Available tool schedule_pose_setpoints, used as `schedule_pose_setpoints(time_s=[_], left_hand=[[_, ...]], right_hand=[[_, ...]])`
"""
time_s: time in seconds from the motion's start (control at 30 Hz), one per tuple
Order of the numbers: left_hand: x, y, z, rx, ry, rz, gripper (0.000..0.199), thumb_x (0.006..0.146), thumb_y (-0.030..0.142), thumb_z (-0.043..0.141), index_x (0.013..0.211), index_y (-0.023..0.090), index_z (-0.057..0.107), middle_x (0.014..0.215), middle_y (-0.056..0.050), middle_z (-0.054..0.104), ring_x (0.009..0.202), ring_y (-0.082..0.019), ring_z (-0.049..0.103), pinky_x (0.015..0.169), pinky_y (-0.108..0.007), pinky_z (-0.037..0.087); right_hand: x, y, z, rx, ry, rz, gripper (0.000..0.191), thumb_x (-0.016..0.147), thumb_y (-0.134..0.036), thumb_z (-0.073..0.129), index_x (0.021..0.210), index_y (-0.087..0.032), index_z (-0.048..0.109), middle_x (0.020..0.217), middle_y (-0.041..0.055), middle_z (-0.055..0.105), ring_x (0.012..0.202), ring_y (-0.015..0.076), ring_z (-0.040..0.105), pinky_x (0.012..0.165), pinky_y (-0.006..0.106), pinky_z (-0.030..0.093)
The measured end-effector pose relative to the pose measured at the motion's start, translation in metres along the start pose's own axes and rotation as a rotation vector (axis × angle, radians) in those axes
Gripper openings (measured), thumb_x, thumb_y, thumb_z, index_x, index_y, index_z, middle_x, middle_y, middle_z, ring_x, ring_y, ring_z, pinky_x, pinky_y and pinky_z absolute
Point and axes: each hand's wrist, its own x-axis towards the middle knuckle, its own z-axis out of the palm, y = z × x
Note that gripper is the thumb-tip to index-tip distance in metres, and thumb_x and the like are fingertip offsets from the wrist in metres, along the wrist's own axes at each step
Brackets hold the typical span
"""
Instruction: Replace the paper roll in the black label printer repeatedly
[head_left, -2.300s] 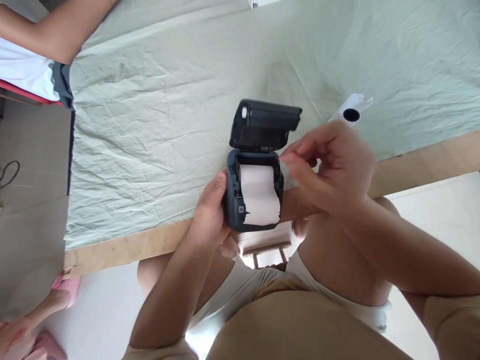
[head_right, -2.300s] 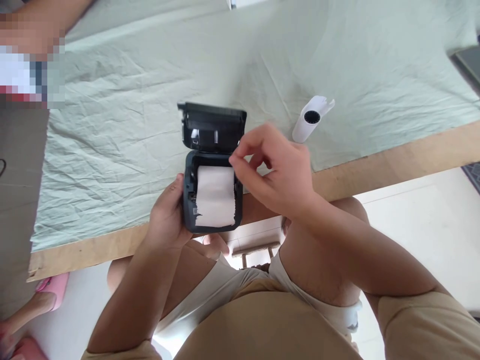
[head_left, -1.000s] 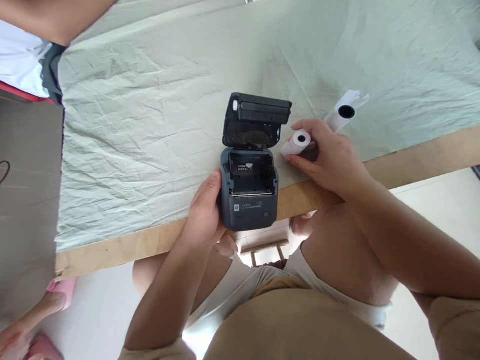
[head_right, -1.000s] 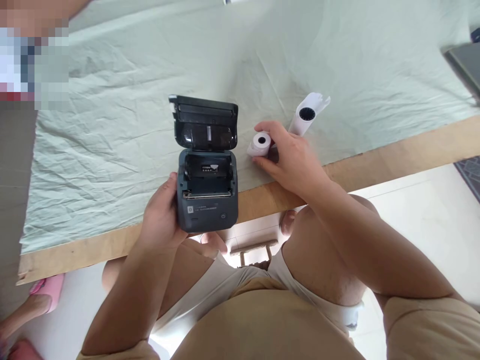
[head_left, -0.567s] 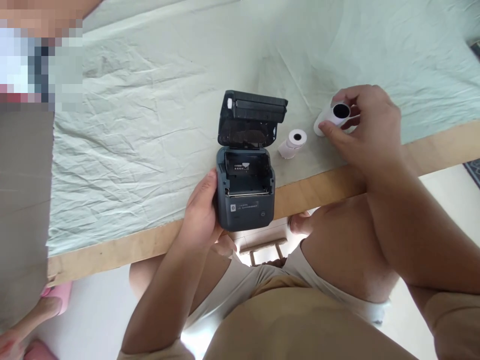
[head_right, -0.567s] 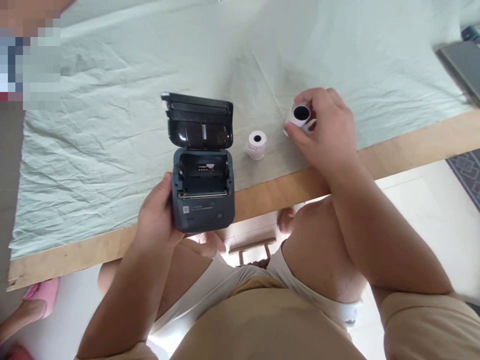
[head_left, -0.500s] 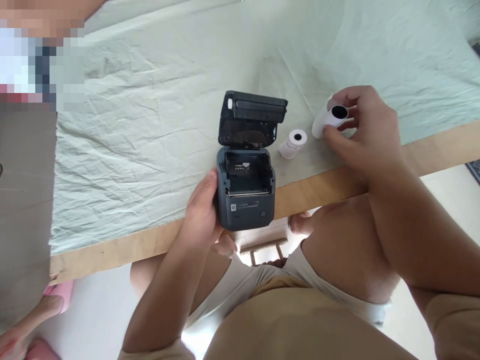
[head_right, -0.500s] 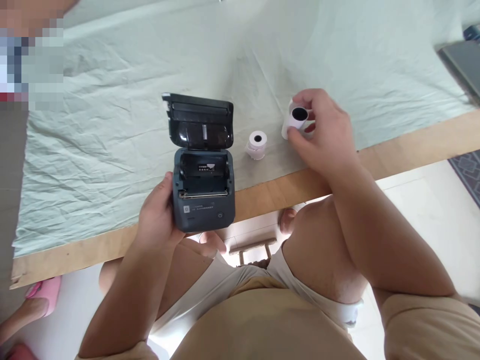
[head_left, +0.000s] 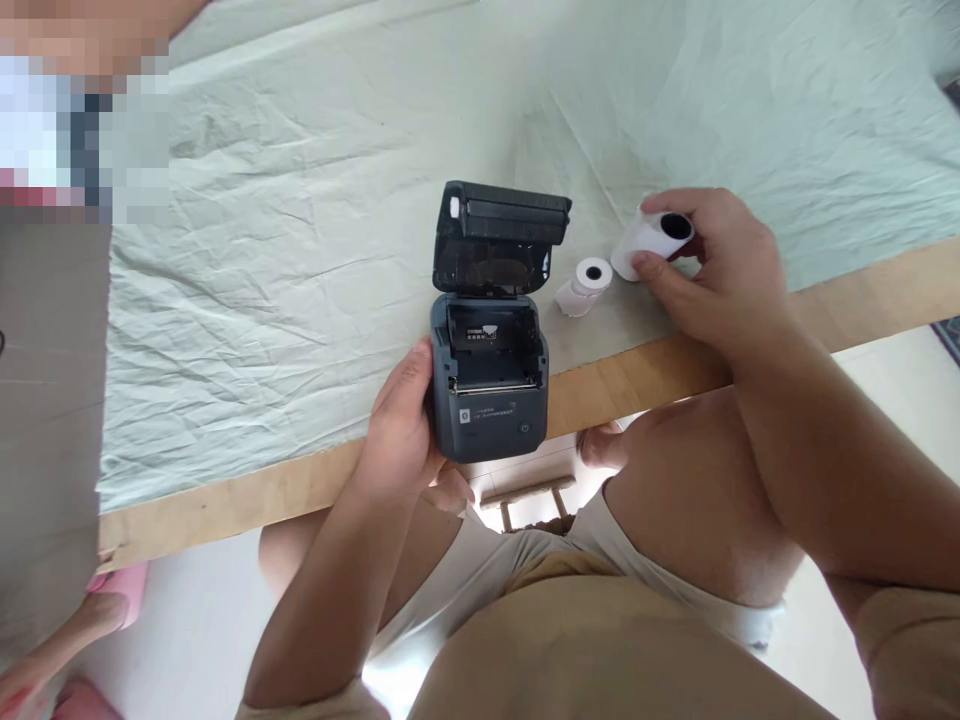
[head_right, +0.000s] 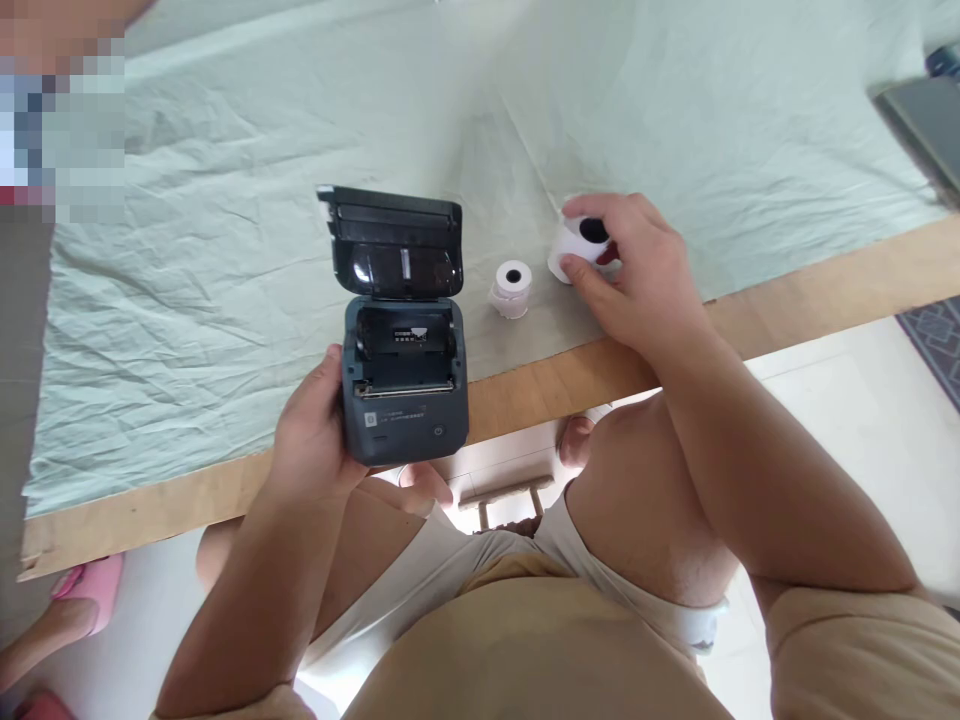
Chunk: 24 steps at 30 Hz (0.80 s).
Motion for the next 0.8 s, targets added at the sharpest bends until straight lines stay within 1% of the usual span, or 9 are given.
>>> schedule_pose_setpoints(time_s=[0.07, 0.2, 0.3, 0.37, 0.47, 0.53, 0.63, 0.7, 0.8], left_hand=[[0.0, 0.001, 0.0, 0.0, -0.005, 0.006, 0.051, 0.098, 0.07, 0.083, 0.086, 0.02, 0.077, 0.072, -0.002, 0.075, 0.063, -0.02, 0.074, 0.052, -0.028, 0.055], [0.0, 0.002, 0.001, 0.003, -0.025, -0.016, 0.053, 0.1, 0.071, 0.08, 0.085, 0.019, 0.078, 0.073, -0.003, 0.076, 0.062, -0.02, 0.074, 0.051, -0.028, 0.055], [0.0, 0.002, 0.002, -0.017, -0.013, -0.008, 0.051, 0.1, 0.068, 0.082, 0.083, 0.019, 0.078, 0.073, -0.003, 0.076, 0.061, -0.018, 0.073, 0.051, -0.026, 0.055], [0.0, 0.001, 0.001, -0.026, -0.015, -0.002, 0.048, 0.099, 0.066, 0.083, 0.083, 0.02, 0.078, 0.071, -0.001, 0.075, 0.061, -0.018, 0.072, 0.05, -0.026, 0.053], [0.0, 0.002, 0.001, -0.027, -0.016, -0.006, 0.047, 0.099, 0.064, 0.083, 0.084, 0.02, 0.079, 0.072, -0.002, 0.076, 0.06, -0.018, 0.07, 0.052, -0.027, 0.053], [-0.001, 0.002, 0.001, -0.025, -0.006, -0.019, 0.047, 0.1, 0.064, 0.083, 0.084, 0.019, 0.079, 0.075, -0.003, 0.077, 0.062, -0.018, 0.071, 0.055, -0.028, 0.055], [0.0, 0.003, 0.002, -0.038, 0.004, -0.034, 0.048, 0.1, 0.063, 0.083, 0.083, 0.019, 0.078, 0.075, -0.002, 0.077, 0.062, -0.016, 0.071, 0.057, -0.026, 0.058], [0.001, 0.002, 0.002, -0.059, 0.003, -0.018, 0.045, 0.099, 0.062, 0.084, 0.084, 0.019, 0.078, 0.076, -0.001, 0.078, 0.064, -0.016, 0.072, 0.059, -0.026, 0.06], [0.003, -0.001, -0.001, -0.056, -0.049, 0.018, 0.046, 0.097, 0.066, 0.084, 0.093, 0.02, 0.08, 0.082, -0.002, 0.082, 0.073, -0.021, 0.08, 0.063, -0.029, 0.063]], right_hand=[[0.0, 0.001, 0.0, 0.001, -0.041, 0.042, 0.052, 0.095, -0.037, 0.078, 0.146, -0.043, 0.069, 0.125, 0.0061, 0.08, 0.092, 0.0268, 0.074, 0.078, 0.045, 0.065], [0.002, 0.003, -0.001, -0.045, -0.032, 0.044, 0.051, 0.09, -0.043, 0.084, 0.139, -0.035, 0.075, 0.125, 0.0113, 0.079, 0.098, 0.0289, 0.074, 0.089, 0.049, 0.065], [0.001, 0.004, -0.001, -0.012, -0.056, 0.099, 0.057, 0.094, -0.037, 0.08, 0.15, -0.036, 0.068, 0.126, 0.0103, 0.081, 0.091, 0.0263, 0.072, 0.086, 0.048, 0.063], [0.0, 0.005, 0.0, -0.016, -0.07, 0.069, 0.057, 0.095, -0.036, 0.078, 0.151, -0.036, 0.068, 0.132, 0.0118, 0.078, 0.1, 0.0285, 0.073, 0.092, 0.05, 0.064], [0.0, 0.008, 0.004, -0.055, -0.041, -0.002, 0.059, 0.091, -0.045, 0.087, 0.147, -0.033, 0.074, 0.133, 0.0166, 0.072, 0.119, 0.0342, 0.071, 0.1, 0.052, 0.064], [0.001, 0.009, 0.006, -0.078, -0.022, 0.015, 0.059, 0.089, -0.044, 0.089, 0.146, -0.033, 0.076, 0.129, 0.0172, 0.07, 0.116, 0.0329, 0.071, 0.1, 0.051, 0.064], [0.002, 0.006, 0.007, -0.121, -0.006, 0.045, 0.051, 0.092, -0.029, 0.082, 0.142, -0.035, 0.077, 0.123, 0.0142, 0.071, 0.102, 0.0271, 0.071, 0.097, 0.047, 0.064], [0.003, 0.001, 0.007, -0.13, 0.014, 0.049, 0.056, 0.091, -0.022, 0.079, 0.144, -0.036, 0.074, 0.122, 0.0117, 0.072, 0.098, 0.0257, 0.07, 0.095, 0.047, 0.065], [0.004, -0.004, 0.003, -0.084, 0.06, 0.096, 0.064, 0.088, -0.02, 0.08, 0.149, -0.036, 0.066, 0.13, 0.0109, 0.074, 0.103, 0.0281, 0.074, 0.089, 0.047, 0.067]])
